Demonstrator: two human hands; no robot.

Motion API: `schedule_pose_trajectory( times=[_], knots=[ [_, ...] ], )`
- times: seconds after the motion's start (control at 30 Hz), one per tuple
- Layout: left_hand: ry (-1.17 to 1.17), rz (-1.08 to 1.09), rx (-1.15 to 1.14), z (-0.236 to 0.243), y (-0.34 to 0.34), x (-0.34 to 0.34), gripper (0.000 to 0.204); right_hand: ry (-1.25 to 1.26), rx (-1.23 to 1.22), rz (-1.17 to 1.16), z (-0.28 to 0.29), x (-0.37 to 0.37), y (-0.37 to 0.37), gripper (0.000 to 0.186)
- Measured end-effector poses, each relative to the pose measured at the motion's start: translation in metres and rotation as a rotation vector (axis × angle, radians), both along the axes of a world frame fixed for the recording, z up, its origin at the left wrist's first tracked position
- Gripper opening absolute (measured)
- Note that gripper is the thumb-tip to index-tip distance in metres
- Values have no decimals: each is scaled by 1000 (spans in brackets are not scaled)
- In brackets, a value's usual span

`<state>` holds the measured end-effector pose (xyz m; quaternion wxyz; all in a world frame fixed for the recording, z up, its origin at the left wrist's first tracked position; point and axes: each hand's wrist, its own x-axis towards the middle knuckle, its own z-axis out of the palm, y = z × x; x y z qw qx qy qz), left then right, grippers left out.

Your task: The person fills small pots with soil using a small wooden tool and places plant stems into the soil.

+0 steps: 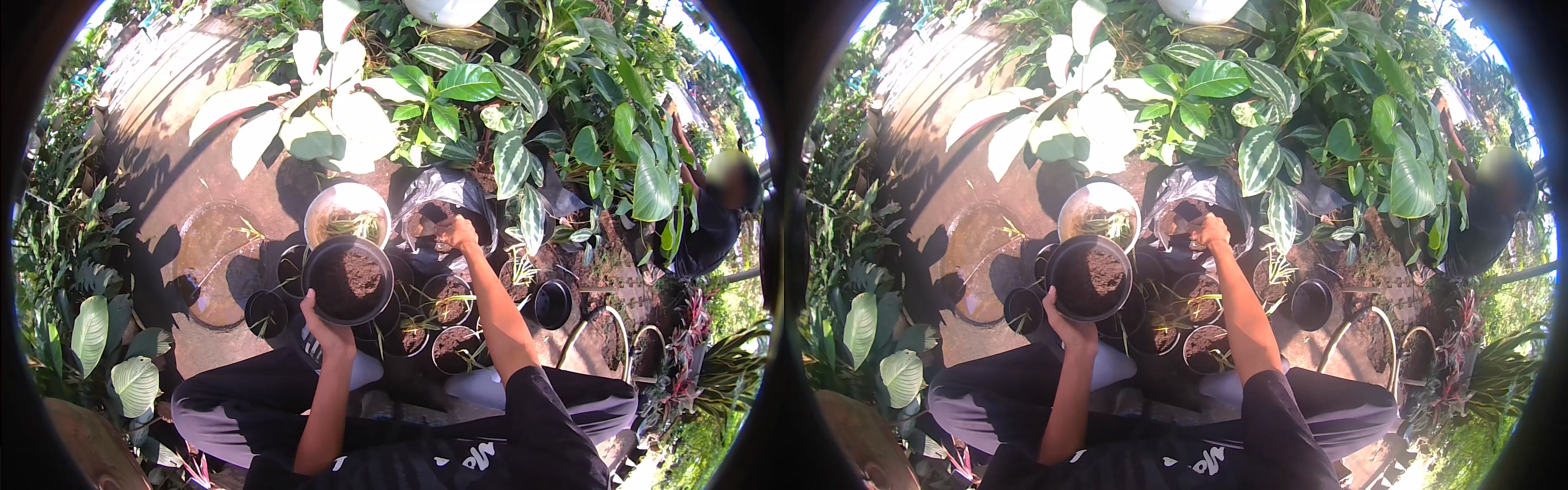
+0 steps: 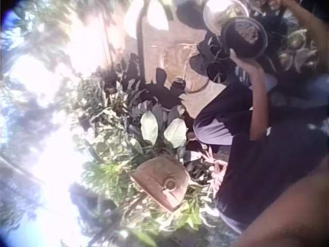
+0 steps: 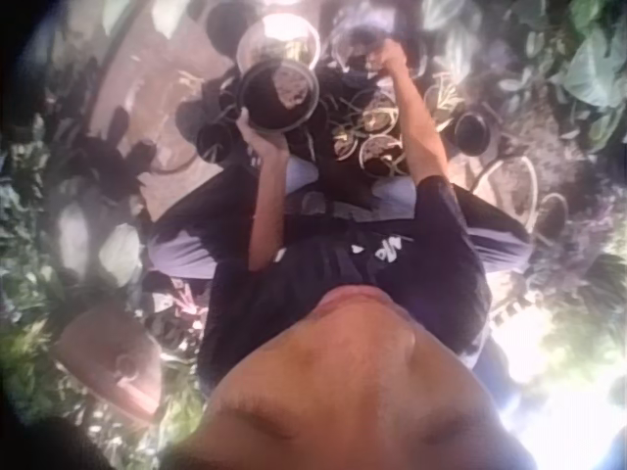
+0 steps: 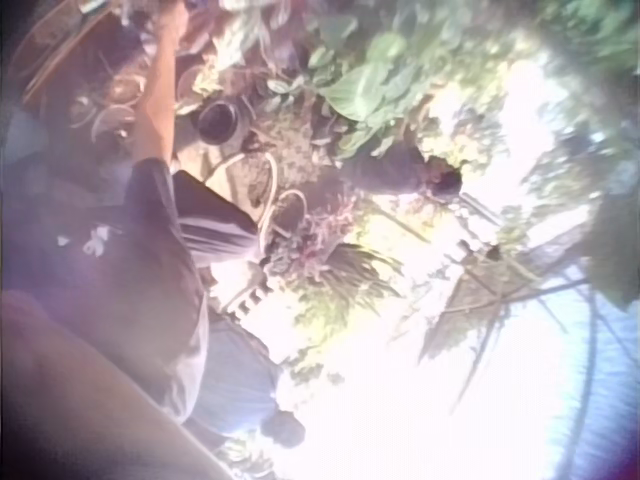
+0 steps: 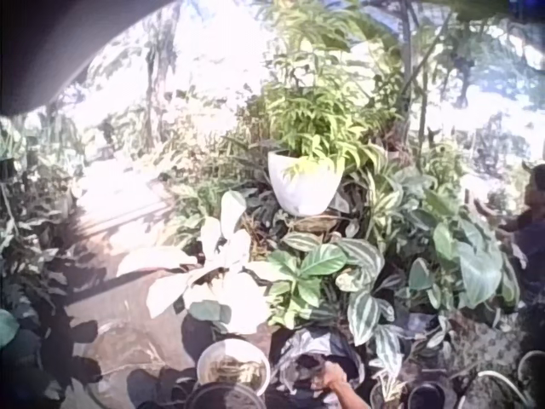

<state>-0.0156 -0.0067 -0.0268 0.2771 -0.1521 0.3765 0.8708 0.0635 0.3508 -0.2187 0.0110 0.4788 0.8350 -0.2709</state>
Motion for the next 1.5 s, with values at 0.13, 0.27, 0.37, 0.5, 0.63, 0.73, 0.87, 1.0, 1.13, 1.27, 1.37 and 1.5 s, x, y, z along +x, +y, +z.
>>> schedule_pose_trajectory(
  times=[0.13, 0.27, 0.37, 0.5, 0.63, 0.73, 0.87, 1.0, 1.13, 1.27, 1.37, 1.5],
  knots=[
    [3, 5, 8, 1, 0, -1, 51, 43, 167, -209, 34, 17, -4, 29],
    [4, 11, 34, 1, 1, 0, 51, 80, 150, -120, 40, 31, -12, 30],
    [8, 9, 33, 2, -3, -1, 51, 79, 100, -44, 40, 25, -27, 28],
    [19, -23, 56, 1, 2, 2, 51, -71, 173, 38, 24, 35, -12, 30],
    [33, 4, 58, 4, -2, 0, 52, -38, 213, -55, 43, 43, -10, 29],
    [27, 12, 58, 4, -2, 0, 52, 44, 197, -65, 52, 50, -9, 29],
    [34, 23, 50, 5, 0, 3, 52, 106, 208, -118, 40, 58, -15, 34],
    [1, -11, 50, 6, 7, 7, 51, 118, 90, 38, 9, 81, 5, 36],
    [7, 21, 42, 7, -4, 2, 51, 47, -21, -125, 50, 63, -11, 31],
    [8, 45, 3, 10, -8, 2, 52, 84, 124, -180, 47, 54, -14, 30],
    [-3, 45, 5, 11, -3, 2, 52, 335, -30, -78, 6, 62, 1, 34],
    [-15, 34, 16, 9, 0, 2, 53, 565, -424, -121, -36, 52, -16, 43]
  ],
)
